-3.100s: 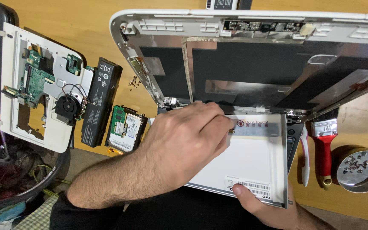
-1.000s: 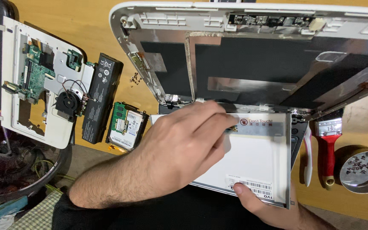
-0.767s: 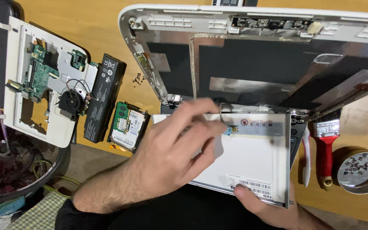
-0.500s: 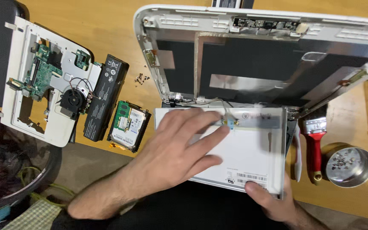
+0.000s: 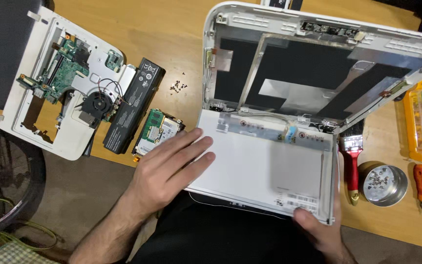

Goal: The person cleans the back of a laptop screen with a brush and toothbrush, then flips the laptop over. They use a screwdriver to remove screws from the screen bezel and place them into a small metal dish.

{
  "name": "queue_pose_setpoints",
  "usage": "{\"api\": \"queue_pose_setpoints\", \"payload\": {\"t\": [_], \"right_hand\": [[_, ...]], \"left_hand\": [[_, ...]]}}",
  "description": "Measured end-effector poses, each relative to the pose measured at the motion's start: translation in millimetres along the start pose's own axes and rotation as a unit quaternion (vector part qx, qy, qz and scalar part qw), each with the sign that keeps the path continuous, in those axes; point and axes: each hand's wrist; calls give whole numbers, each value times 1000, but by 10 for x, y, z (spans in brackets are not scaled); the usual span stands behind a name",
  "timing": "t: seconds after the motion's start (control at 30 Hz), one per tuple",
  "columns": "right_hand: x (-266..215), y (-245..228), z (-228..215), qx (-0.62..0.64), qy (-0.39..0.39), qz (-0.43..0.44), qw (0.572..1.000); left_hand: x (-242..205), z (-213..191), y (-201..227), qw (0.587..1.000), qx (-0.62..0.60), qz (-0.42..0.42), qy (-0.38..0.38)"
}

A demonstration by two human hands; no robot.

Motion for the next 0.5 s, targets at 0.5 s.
{"api": "queue_pose_setpoints", "payload": {"t": [0.5], "right_hand": [[558, -38, -954, -284, 20, -248, 926]], "left_hand": [[188, 109, -106, 991, -112, 20, 64]]}}
Point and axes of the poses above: each hand's wrist, its own x-axis towards the middle knuckle, its own z-axis out of the palm, y = z × x, and after that the axes turned 3 degrees about -x, right-handed
